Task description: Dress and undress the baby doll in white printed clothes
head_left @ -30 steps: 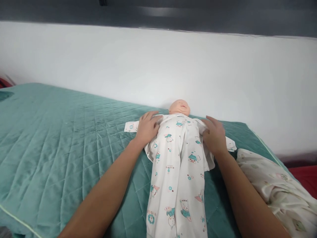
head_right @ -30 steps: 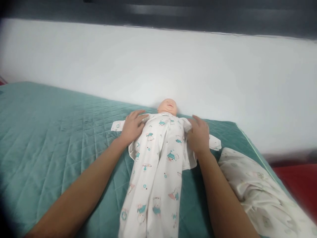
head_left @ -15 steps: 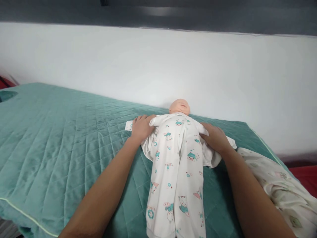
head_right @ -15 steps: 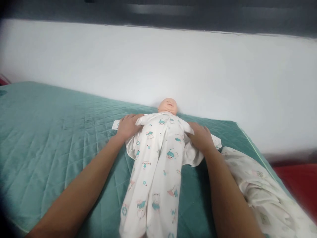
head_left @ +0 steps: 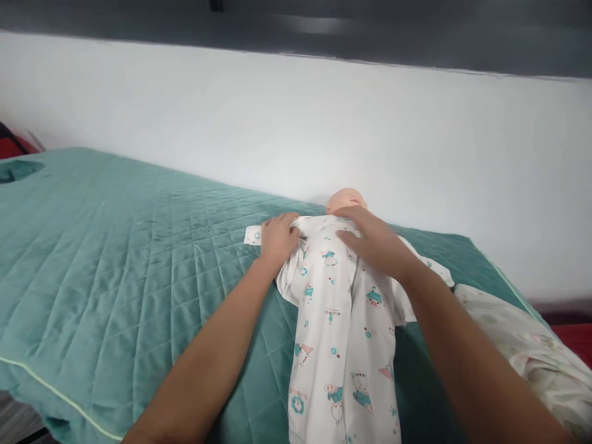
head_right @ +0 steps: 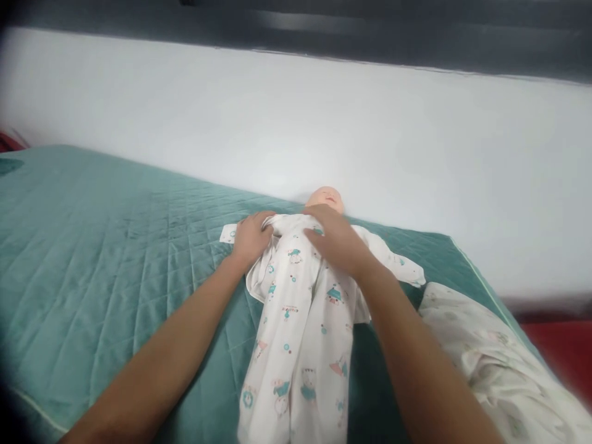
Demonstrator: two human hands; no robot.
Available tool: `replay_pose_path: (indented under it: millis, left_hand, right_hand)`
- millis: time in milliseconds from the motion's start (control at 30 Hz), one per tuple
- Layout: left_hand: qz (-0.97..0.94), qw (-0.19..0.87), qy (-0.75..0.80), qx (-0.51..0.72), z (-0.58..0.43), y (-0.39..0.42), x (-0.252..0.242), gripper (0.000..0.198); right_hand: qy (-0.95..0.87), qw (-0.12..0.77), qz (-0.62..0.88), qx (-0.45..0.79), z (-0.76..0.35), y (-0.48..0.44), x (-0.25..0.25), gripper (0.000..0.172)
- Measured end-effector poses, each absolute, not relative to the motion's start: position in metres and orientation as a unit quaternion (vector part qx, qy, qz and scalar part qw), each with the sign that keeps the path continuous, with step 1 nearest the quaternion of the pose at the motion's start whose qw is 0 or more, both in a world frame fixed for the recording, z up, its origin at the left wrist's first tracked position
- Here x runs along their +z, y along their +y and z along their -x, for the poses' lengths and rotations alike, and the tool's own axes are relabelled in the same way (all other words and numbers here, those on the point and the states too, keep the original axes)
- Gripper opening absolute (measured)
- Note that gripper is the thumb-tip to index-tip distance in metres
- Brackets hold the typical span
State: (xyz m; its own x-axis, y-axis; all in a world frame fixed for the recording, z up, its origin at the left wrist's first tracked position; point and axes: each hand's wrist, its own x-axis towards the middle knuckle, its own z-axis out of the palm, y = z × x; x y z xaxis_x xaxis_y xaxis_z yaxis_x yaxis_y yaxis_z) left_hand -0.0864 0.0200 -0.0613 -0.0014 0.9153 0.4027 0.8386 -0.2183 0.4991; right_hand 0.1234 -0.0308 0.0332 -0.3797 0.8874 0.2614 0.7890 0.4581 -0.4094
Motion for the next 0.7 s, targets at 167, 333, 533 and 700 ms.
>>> replay_pose_path:
  millis: [167, 333, 533, 700]
  left_hand:
    - [-0.704, 0.029, 0.642, 0.302, 0.087, 0.022, -0.06, 0.034]
    - [-0.706, 0.029, 0.651, 0.278, 0.088, 0.023, -0.061, 0.031]
    - [-0.715, 0.024, 0.643, 0.274, 0.088, 0.021, -0.058, 0.034]
    - [-0.707, 0.037, 0.64, 0.299, 0.092, 0.021, -0.056, 0.036]
  right_hand:
    - [-0.86, -0.026, 0.51, -0.003, -0.054, 0.009, 0.025, 0.038]
    - [-0.844, -0.105, 0.526, -0.033, -0.026, 0.034, 0.013, 0.035]
    - [-0.846, -0.138, 0.514, -0.022, -0.025, 0.045, 0.017, 0.025]
    - [-0.859, -0.126, 0.494, -0.045, -0.041, 0.04, 0.03, 0.035]
